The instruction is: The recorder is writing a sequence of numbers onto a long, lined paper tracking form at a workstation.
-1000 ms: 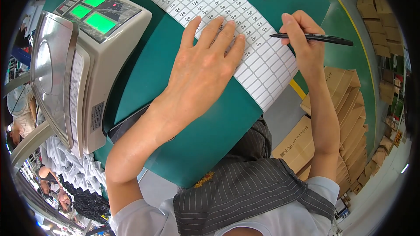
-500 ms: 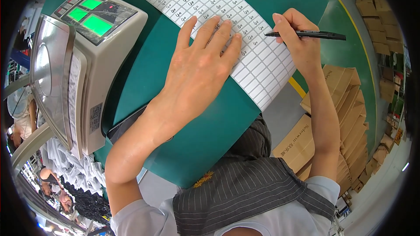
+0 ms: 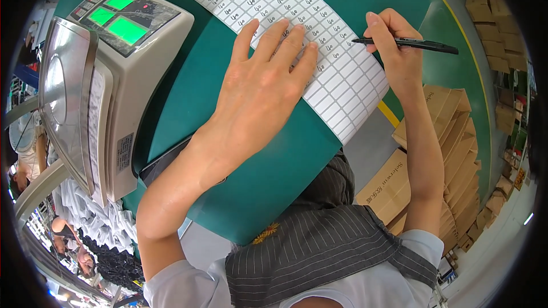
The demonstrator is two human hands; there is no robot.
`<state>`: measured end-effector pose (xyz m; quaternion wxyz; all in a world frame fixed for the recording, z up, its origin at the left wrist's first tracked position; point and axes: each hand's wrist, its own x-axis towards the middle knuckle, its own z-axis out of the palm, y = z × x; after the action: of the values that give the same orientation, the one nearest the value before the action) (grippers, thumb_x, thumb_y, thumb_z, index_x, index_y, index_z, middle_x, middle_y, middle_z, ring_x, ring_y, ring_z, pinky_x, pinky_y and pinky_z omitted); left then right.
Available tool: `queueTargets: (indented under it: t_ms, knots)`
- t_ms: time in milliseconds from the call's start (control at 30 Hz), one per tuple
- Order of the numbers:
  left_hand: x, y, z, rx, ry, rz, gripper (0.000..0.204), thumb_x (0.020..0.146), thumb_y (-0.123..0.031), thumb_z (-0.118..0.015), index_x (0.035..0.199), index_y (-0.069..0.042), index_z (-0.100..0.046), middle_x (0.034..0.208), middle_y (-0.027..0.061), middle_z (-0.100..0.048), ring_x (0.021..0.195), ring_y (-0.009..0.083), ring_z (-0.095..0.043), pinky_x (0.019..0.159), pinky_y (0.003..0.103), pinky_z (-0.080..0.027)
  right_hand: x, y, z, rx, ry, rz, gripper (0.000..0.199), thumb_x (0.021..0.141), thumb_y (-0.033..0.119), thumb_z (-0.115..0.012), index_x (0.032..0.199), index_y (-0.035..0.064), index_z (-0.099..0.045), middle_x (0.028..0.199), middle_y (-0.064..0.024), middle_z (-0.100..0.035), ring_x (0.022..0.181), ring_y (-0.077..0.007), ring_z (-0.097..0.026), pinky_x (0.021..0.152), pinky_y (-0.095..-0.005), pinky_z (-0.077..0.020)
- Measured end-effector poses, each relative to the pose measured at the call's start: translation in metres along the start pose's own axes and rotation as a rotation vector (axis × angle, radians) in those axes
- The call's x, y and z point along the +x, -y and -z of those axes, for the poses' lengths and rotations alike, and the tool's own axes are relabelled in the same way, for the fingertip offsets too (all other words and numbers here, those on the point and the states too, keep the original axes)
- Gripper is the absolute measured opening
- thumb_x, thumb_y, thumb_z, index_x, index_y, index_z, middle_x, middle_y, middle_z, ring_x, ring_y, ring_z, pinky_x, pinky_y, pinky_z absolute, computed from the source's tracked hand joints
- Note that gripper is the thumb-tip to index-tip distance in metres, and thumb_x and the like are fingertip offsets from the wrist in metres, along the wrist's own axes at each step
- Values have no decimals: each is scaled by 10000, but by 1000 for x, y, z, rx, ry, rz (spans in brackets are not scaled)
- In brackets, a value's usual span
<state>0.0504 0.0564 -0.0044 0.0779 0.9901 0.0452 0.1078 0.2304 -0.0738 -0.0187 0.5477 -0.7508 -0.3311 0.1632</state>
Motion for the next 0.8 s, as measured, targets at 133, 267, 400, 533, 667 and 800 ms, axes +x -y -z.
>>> queueTargets:
  t_ms: [133,267,400,533,667,800]
  knots:
    - [-1,0,1,10,4,-4,452,772,28,-581,1210,-79,-611,1292,122,-551,1260,294,-468,1082,509,-296,0,-1,0,-46,36,16,287,915,184,-605,682,30,-539,581,28,-499,541,-30,-444,492,-201,-323]
    - [0,0,0,10,0,-5,449,773,27,-581,1209,-79,-612,1293,124,-548,1265,294,-462,1084,510,-293,0,2,2,-26,62,18,280,917,184,-602,685,35,-551,603,23,-515,559,-30,-456,502,-201,-328]
    - [1,3,1,15,-8,-16,448,773,24,-581,1206,-86,-614,1297,119,-548,1267,295,-460,1085,512,-292,-2,7,10,119,-30,-51,257,915,184,-606,708,38,-564,646,15,-543,577,-36,-483,521,-195,-340]
    - [4,9,5,26,-11,-54,445,783,15,-571,1206,-111,-620,1302,112,-548,1271,294,-454,1081,517,-295,-21,21,24,305,-135,21,222,917,190,-600,754,40,-582,709,1,-577,603,-52,-515,538,-196,-349]
    - [14,28,3,143,-96,-86,373,780,-17,-575,1144,-65,-643,1223,150,-584,1233,319,-484,1062,543,-311,-57,57,38,180,54,537,283,937,286,-589,799,41,-558,696,-14,-543,543,-103,-454,492,-240,-311]
    - [22,44,2,249,-109,-45,413,782,-10,-563,1170,-128,-642,1284,137,-550,1257,324,-459,1060,544,-307,-95,113,40,27,91,832,480,869,573,-584,844,94,-562,648,5,-499,502,-123,-387,480,-264,-273]
